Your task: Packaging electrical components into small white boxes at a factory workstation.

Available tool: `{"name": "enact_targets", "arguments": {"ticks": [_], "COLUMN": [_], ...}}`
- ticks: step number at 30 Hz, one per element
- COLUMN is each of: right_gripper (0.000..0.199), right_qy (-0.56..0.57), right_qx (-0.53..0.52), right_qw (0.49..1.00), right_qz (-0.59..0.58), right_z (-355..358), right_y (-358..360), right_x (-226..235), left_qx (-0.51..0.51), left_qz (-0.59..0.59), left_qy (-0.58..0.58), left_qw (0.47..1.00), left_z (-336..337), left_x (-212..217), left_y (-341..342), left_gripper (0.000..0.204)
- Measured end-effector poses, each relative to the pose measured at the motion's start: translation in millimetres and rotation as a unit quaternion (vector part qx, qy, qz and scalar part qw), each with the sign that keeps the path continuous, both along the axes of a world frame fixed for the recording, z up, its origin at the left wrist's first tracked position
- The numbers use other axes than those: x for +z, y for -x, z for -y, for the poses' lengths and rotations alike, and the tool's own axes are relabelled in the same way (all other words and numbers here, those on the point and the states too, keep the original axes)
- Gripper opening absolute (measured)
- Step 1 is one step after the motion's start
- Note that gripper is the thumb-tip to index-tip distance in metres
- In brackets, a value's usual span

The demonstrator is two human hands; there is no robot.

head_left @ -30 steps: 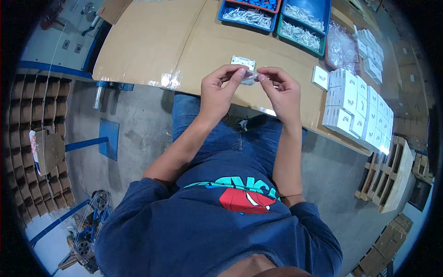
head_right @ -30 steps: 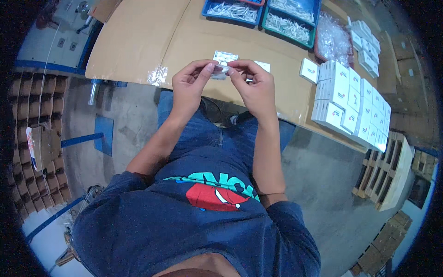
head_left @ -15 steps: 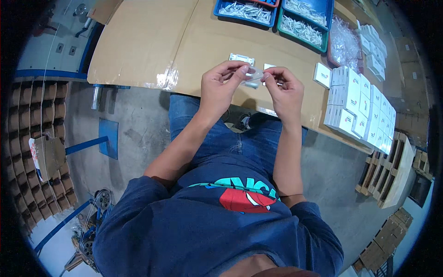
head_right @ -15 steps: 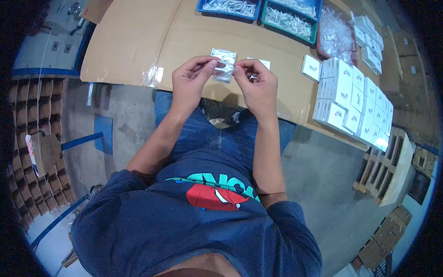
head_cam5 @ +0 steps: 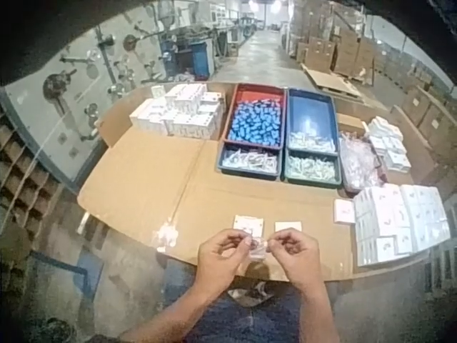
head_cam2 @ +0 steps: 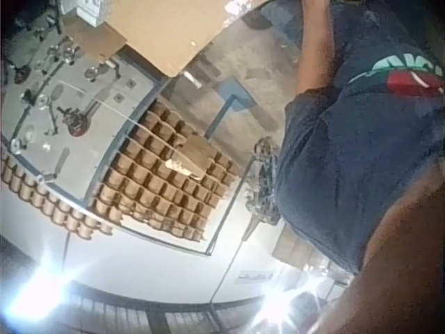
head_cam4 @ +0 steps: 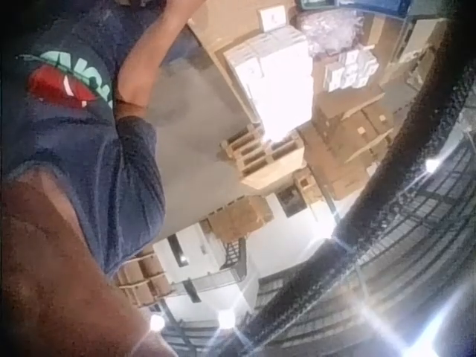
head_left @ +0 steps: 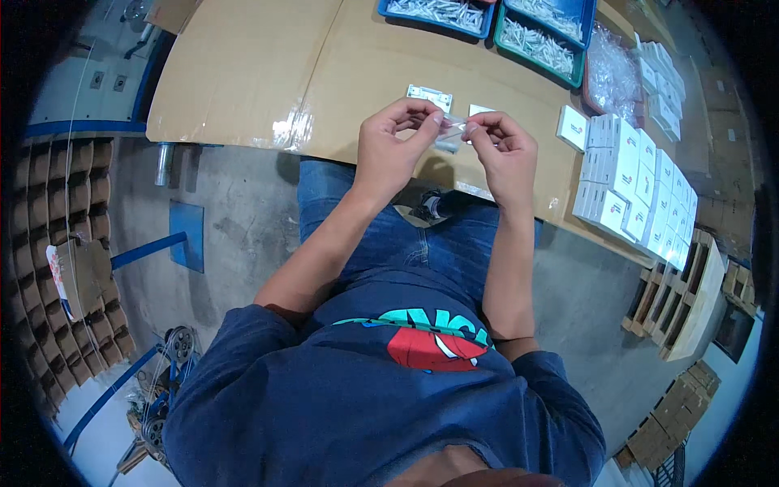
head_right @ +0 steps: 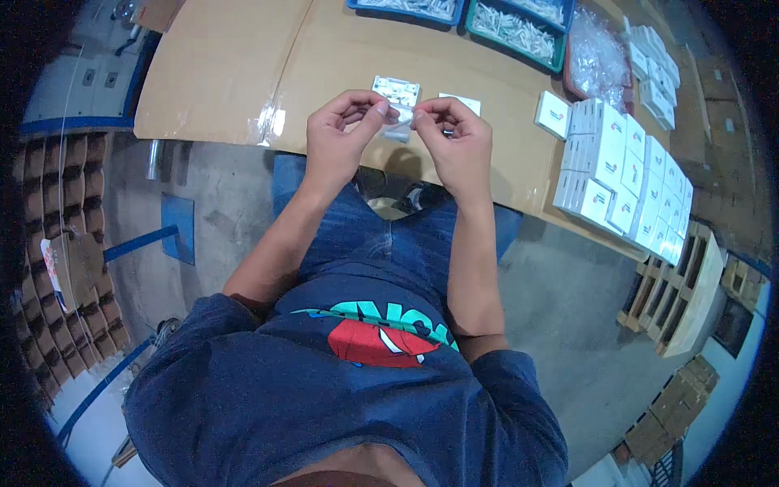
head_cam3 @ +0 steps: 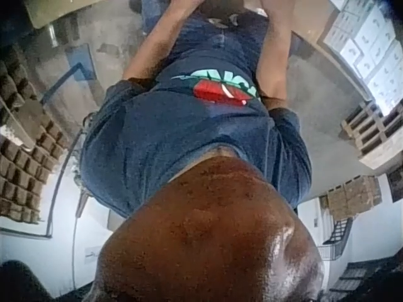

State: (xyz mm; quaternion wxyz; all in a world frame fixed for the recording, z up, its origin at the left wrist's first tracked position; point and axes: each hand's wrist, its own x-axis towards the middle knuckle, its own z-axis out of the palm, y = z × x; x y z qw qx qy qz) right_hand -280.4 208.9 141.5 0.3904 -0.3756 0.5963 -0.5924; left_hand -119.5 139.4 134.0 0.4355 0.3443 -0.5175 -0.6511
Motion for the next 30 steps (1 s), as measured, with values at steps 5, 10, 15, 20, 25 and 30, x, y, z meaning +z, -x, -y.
{"name": "enact_targets", "arguments": {"ticks": [5, 10, 15, 20, 25, 30], "right_gripper": [0.009, 0.009, 0.009, 0.009, 0.008, 0.009], "right_qy": [0.018, 0.003, 0.009, 0.029, 0.029, 0.018], "right_qx": [0.005, 0.002, 0.004, 0.001, 0.01, 0.004], "right_qw": [1.0, 1.0, 1.0, 1.0, 1.0, 1.0], "right_qz": [0.015, -0.001, -0.006, -0.006, -0.001, -0.012], "right_z": [4.3, 6.7, 7.3, 5.4, 0.1, -5.4], "right_y": [-5.3, -5.4, -6.5, -8.4, -5.6, -5.2], "right_x": [-2.3, 5.5, 0.0, -3.8, -0.8, -2.3], "left_qx": [0.021, -0.002, -0.029, -0.001, -0.034, -0.055], "left_qz": [0.045, 0.022, 0.011, 0.079, 0.055, 0.077], "left_qy": [0.076, 0.032, -0.008, 0.081, 0.066, 0.05], "left_qw": [0.996, 0.999, 0.999, 0.994, 0.996, 0.994], "left_z": [1.2, 5.5, 5.5, 0.1, 2.5, -2.7], "left_x": [-4.3, 2.5, 0.6, -3.4, 0.0, 5.7], "left_y": [1.3, -2.3, -7.0, -6.1, -6.0, -6.1], "left_gripper": [0.012, 0.014, 0.016, 0.014, 0.013, 0.013]}}
